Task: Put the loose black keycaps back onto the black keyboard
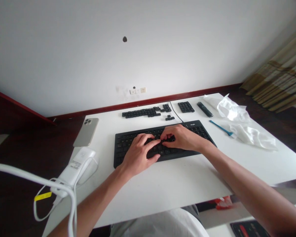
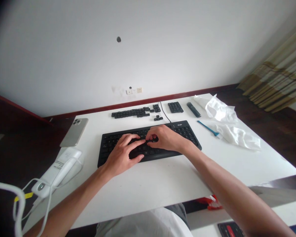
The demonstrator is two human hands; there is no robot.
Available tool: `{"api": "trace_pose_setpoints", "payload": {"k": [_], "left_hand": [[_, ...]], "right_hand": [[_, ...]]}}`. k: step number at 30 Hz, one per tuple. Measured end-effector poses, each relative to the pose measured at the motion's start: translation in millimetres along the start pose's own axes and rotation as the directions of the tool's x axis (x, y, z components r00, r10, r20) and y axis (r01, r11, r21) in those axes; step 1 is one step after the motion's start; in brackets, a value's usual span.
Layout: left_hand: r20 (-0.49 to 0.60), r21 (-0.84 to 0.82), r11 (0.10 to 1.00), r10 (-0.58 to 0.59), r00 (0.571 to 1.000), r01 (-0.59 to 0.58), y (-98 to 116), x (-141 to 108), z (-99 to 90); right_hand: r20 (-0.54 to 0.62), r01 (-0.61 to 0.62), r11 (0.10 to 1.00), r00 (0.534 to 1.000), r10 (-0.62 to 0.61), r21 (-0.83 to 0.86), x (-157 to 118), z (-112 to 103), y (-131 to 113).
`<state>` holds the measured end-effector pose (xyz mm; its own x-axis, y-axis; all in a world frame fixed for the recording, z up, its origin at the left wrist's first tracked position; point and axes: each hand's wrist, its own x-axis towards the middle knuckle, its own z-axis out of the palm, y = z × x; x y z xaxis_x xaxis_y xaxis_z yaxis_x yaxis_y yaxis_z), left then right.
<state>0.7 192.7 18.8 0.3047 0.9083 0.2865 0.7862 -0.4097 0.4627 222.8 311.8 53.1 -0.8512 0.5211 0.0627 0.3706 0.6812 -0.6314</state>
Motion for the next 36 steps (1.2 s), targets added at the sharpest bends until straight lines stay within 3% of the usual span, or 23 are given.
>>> {"api": "trace_pose_setpoints", "payload": {"k": [17, 36], "left_hand": [[0.059, 0.108, 0.994, 0.020, 0.998, -0.026, 2.0, 0.4, -1.0], [0.068, 0.104, 0.994, 0.020, 0.997, -0.027, 1.5, 0.6, -0.6]], "right_hand": [[0.052, 0.000, 1.000, 0.999, 0.001, -0.009, 0.9, -4.4, 1.4], [0.041, 0.025, 1.000, 0.999, -0.025, 0.009, -0.2, -2.4, 3.3]]}}
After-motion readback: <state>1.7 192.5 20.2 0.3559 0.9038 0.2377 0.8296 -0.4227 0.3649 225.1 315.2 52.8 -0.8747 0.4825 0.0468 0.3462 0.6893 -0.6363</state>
